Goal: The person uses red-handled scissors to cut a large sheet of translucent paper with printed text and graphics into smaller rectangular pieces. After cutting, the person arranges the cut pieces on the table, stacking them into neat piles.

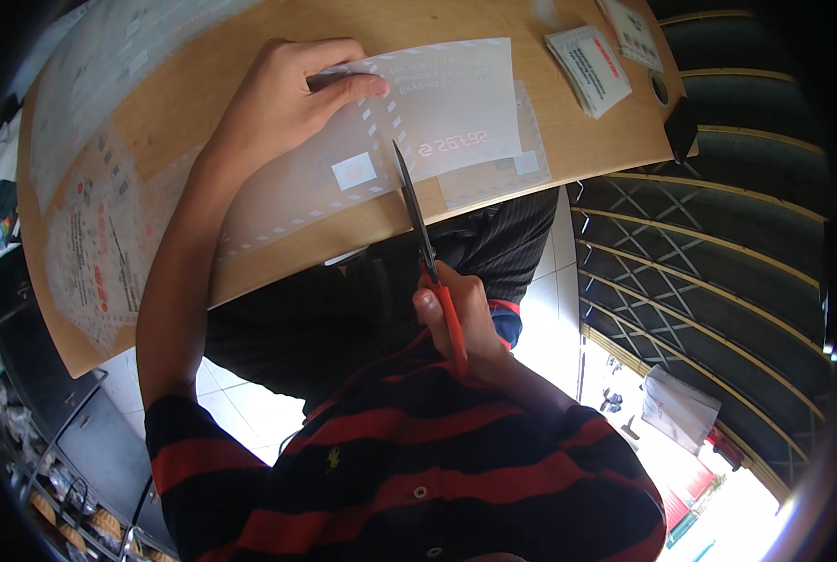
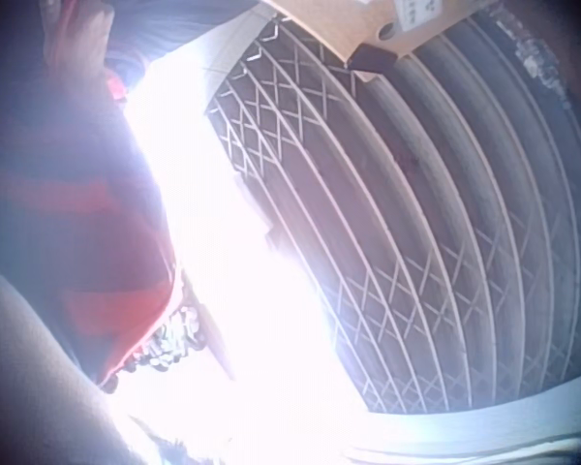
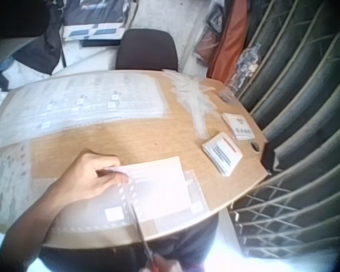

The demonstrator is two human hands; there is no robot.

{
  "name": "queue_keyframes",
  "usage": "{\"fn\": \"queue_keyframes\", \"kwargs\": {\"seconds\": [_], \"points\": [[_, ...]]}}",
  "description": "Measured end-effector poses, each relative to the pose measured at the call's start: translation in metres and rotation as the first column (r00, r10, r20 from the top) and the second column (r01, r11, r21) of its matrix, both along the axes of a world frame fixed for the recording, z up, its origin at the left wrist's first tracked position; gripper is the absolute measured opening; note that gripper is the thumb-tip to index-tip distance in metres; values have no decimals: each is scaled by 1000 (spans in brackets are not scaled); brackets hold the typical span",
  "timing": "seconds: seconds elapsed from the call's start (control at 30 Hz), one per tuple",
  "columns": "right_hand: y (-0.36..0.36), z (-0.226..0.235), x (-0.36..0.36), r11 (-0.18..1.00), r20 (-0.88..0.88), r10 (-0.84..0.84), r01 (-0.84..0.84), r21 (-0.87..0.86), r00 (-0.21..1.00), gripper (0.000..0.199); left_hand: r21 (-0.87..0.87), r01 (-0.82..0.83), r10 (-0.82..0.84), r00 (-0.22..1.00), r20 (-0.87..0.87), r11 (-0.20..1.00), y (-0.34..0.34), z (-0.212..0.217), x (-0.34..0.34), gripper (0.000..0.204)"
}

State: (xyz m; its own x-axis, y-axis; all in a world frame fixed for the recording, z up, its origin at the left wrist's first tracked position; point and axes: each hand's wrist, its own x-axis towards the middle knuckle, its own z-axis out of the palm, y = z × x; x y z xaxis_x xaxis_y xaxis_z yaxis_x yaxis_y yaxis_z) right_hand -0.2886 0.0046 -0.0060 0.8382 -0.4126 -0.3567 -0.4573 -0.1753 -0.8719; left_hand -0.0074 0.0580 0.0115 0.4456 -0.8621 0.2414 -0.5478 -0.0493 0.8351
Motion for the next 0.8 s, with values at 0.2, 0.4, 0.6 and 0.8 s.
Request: {"fn": "queue_keyframes", "kwargs": {"seconds": [0.2, 0.4, 0.6, 0.8], "points": [[2, 1, 1, 1000, 2, -9, 9, 3, 1000, 42, 15, -11, 11, 1000, -6, 1000, 0, -2, 1, 24], [2, 0, 0, 1000, -22, -13, 13, 2, 1000, 43, 7, -6, 5, 1000, 12, 1000, 1, 0, 2, 25], [1, 0, 0, 1000, 16, -28, 28, -10, 999, 44, 29, -11, 12, 1000, -13, 1000, 1, 2, 0, 23], [0, 3, 1, 1000, 19, -21, 21, -18, 1000, 45, 20, -18, 18, 1000, -1, 1000, 0, 1, 0, 23]]}}
